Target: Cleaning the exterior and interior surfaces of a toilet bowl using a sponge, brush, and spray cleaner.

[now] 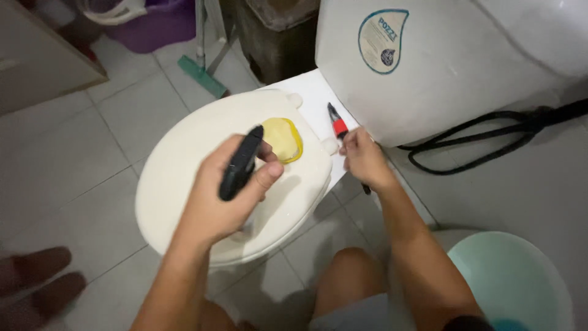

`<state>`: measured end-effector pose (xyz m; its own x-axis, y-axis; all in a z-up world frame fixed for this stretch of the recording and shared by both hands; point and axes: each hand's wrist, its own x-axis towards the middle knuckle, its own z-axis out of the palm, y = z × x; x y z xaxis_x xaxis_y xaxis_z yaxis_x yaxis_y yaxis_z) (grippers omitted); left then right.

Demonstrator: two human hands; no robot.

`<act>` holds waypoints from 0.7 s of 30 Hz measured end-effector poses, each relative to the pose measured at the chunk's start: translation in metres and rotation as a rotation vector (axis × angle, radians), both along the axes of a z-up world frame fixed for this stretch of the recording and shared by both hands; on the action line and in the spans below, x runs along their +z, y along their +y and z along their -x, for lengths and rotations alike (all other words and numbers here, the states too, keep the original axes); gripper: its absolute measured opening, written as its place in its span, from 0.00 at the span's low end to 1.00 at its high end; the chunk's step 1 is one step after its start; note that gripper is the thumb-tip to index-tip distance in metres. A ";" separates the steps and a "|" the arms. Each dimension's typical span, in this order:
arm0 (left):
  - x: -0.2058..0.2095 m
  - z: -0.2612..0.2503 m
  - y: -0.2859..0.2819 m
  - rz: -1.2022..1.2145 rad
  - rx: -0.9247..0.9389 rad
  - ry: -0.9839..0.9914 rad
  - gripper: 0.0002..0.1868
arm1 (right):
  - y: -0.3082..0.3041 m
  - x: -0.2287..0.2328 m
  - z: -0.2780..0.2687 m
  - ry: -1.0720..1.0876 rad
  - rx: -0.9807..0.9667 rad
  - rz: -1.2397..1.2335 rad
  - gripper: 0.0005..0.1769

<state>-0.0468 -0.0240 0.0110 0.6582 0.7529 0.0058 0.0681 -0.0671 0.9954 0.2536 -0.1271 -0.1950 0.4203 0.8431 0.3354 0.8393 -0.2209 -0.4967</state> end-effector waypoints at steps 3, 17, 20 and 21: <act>-0.002 -0.007 0.000 0.150 0.037 0.131 0.14 | -0.025 0.055 0.013 1.065 -0.155 0.337 0.16; 0.060 -0.046 -0.021 0.167 -0.066 0.584 0.24 | -0.091 0.148 0.075 1.092 -0.422 0.118 0.28; 0.061 -0.042 -0.008 0.171 -0.115 0.579 0.23 | -0.054 0.200 0.085 1.126 -0.580 0.084 0.27; 0.054 -0.043 -0.002 0.179 -0.127 0.579 0.23 | -0.045 0.202 0.086 1.123 -0.594 0.089 0.27</act>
<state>-0.0037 -0.0264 0.0647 0.6013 0.6243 -0.4987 0.6033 0.0545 0.7957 0.1678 -0.1723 0.0075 0.7544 0.4294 -0.4964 -0.2708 -0.4854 -0.8313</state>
